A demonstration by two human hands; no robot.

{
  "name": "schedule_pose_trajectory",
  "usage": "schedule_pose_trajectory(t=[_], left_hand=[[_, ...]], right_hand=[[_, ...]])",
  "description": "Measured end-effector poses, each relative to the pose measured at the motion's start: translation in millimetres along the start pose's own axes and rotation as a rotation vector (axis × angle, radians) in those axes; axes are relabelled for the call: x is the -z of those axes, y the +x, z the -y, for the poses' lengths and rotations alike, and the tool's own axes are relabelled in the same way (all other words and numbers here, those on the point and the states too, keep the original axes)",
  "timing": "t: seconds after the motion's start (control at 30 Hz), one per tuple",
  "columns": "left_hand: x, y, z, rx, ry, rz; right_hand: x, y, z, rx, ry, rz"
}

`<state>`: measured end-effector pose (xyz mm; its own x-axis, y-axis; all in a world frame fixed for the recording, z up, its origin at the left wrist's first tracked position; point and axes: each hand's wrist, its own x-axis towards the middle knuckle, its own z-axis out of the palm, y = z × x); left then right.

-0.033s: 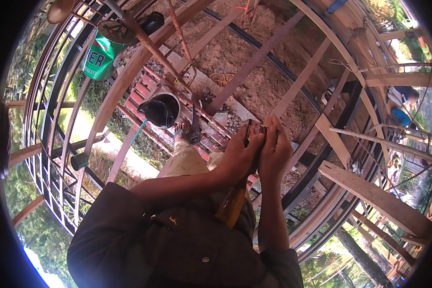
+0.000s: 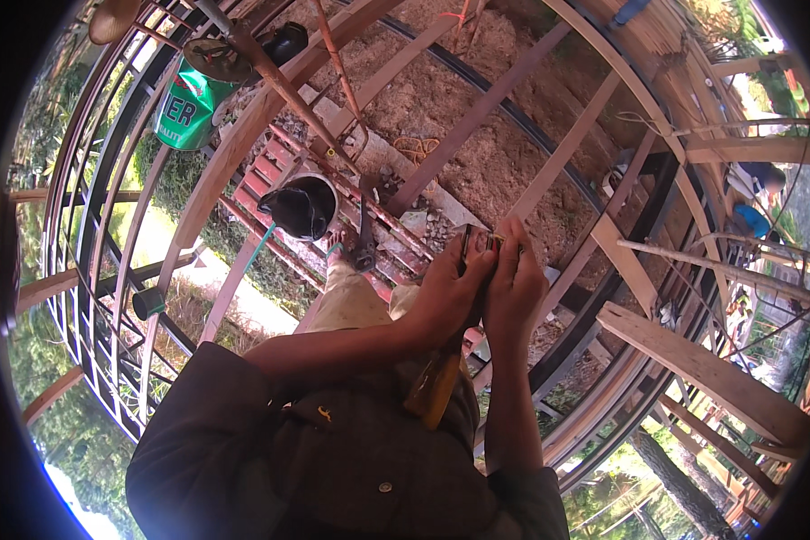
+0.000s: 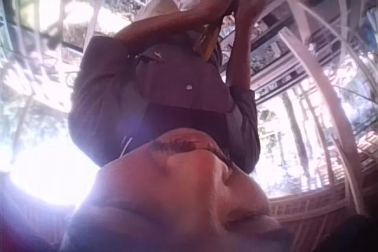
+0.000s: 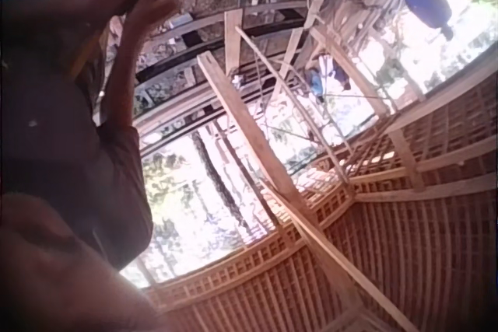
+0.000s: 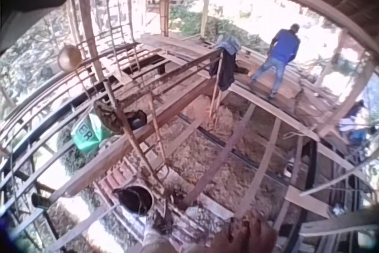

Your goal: The person cleans a set of tools by wiping them with a cloth, removing debris from the handles and blades, and then placing the tools into a bucket.

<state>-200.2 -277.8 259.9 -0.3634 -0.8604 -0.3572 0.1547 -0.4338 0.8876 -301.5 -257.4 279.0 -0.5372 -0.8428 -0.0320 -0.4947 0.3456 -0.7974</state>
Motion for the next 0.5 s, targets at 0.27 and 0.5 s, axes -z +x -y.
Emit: schedule_pose_trajectory(t=[0.27, 0.5], left_hand=[[-4, 8, 11, 0.028, -0.187, 0.057], [-2, 7, -20, 0.341, -0.404, 0.155]], right_hand=[[8, -22, 12, 0.302, -0.243, -0.083], [23, -14, 16, 0.412, -0.396, -0.008]])
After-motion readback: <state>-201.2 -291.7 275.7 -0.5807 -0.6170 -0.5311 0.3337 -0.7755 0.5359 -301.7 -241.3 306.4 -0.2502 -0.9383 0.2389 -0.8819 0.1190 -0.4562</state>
